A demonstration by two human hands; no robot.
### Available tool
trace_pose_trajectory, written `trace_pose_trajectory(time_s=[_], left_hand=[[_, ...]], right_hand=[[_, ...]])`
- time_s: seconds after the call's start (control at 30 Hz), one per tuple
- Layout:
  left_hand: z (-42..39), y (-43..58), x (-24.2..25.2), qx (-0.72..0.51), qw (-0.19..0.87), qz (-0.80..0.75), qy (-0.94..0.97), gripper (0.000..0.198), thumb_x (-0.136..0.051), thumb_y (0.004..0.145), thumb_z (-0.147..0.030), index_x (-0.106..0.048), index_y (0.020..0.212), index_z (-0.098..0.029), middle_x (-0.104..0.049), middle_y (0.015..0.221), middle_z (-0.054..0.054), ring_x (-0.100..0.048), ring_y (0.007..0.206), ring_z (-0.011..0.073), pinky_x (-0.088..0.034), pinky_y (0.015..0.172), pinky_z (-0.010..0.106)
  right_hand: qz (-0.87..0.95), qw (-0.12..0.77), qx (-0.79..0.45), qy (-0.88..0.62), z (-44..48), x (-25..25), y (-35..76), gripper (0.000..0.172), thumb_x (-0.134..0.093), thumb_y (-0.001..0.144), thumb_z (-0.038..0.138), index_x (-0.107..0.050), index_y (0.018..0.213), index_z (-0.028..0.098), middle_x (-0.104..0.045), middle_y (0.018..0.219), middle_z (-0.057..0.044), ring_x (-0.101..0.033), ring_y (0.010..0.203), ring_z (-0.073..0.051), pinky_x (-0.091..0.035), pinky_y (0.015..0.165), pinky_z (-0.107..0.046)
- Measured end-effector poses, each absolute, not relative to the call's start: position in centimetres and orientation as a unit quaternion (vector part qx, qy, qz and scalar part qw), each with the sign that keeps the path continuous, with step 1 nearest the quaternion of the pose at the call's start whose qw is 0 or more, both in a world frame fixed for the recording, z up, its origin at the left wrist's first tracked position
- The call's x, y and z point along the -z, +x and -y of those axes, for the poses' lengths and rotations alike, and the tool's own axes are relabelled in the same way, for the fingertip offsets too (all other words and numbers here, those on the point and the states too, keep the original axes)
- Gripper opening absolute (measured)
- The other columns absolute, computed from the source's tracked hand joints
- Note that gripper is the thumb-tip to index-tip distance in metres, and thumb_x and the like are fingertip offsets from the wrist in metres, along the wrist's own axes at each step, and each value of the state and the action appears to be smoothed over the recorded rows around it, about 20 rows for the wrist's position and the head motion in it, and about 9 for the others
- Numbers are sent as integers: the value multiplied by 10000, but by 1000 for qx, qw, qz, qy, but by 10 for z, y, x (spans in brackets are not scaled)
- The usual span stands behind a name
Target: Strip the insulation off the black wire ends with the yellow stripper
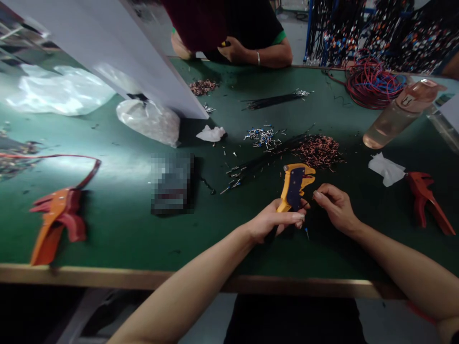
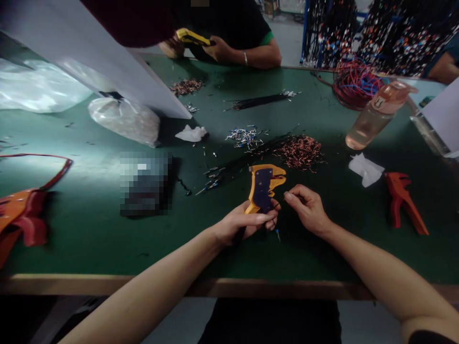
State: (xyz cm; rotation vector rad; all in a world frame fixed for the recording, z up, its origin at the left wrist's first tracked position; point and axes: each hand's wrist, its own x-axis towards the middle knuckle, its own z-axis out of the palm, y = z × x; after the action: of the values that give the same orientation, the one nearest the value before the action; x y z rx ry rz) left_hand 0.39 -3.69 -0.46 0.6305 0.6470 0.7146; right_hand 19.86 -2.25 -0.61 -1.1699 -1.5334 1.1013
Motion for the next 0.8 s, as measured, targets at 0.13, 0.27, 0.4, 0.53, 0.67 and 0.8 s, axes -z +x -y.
trace_pose_trajectory(time_s=[0.13,0.27,0.4,0.53,0.67,0.8], left_hand=[[36,3,4,-332,832,-317,312,452,-888,589,-340,-682,927,-122,-582,709,-15,-545,639,107,-444,699,288],[36,2,5,-338,820,-328,326,445,-874,607,-352,-674,934,-126,-588,702,-10,-534,634,108,-434,669,279],[36,0,5,-338,814,-337,332,436,-876,604,-357,-665,913,-134,-594,712,-9,-528,626,108,-432,650,280],[35,0,2,-378,820,-312,297,392,-877,603,-309,-658,877,-136,-595,734,-3,-525,628,100,-432,654,281],[30,1,0,-406,834,-294,233,378,-861,615,-252,-671,913,-119,-587,736,2,-561,671,118,-451,686,288],[25,1,2,-418,844,-278,187,348,-841,635,-240,-679,914,-109,-605,737,10,-591,688,135,-472,706,300]], right_hand=[[600,454,-463,-469,22,5,198,390,-664,841,530,-568,648,205,-500,600,34,-425,546,-104,-398,533,-245],[587,462,-470,-470,23,6,197,382,-674,829,520,-578,640,202,-491,589,37,-418,545,-103,-397,541,-252],[539,508,-465,-485,11,11,206,357,-702,802,514,-573,663,212,-464,568,53,-393,513,-95,-363,500,-242],[474,588,-411,-511,-8,17,226,356,-691,806,529,-536,691,231,-421,561,70,-363,482,-88,-335,462,-229],[576,513,-323,-549,-12,25,235,275,-606,886,488,-672,876,222,-591,669,16,-515,563,-125,-446,534,-271],[695,437,-188,-539,-7,28,233,373,-589,910,398,-627,1245,239,-690,1161,-105,-655,998,-241,-551,755,-386]])
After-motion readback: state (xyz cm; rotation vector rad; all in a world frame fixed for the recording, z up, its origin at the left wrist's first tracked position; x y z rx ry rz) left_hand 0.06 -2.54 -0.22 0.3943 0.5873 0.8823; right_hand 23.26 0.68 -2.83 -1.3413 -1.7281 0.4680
